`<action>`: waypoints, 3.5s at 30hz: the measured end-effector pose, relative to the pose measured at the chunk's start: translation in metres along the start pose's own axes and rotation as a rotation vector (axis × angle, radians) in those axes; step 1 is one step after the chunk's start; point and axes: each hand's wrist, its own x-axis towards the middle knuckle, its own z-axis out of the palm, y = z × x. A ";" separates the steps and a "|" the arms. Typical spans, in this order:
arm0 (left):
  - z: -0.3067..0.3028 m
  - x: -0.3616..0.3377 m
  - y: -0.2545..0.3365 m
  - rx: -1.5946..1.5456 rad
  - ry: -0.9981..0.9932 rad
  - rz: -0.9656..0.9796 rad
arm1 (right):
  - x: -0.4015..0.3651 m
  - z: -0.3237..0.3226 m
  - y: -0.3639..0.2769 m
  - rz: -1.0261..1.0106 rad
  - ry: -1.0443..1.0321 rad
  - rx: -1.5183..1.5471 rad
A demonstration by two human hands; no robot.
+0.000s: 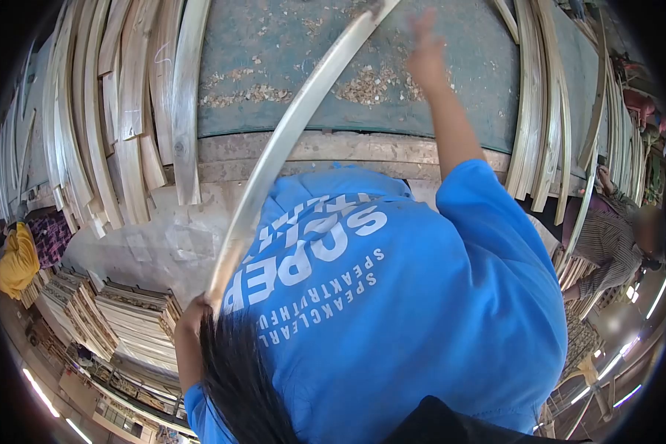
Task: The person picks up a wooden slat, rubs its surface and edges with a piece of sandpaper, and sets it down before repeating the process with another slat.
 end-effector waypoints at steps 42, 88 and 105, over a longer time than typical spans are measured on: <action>0.150 -0.043 0.068 0.602 0.773 0.539 | 0.097 -0.007 0.093 0.324 0.236 0.340; 0.438 -0.027 0.394 0.740 -0.139 1.085 | -0.309 -0.212 0.153 0.729 -0.367 -0.325; 0.735 0.020 0.344 -0.081 -1.037 0.268 | -0.335 -0.259 0.179 0.313 -0.215 0.932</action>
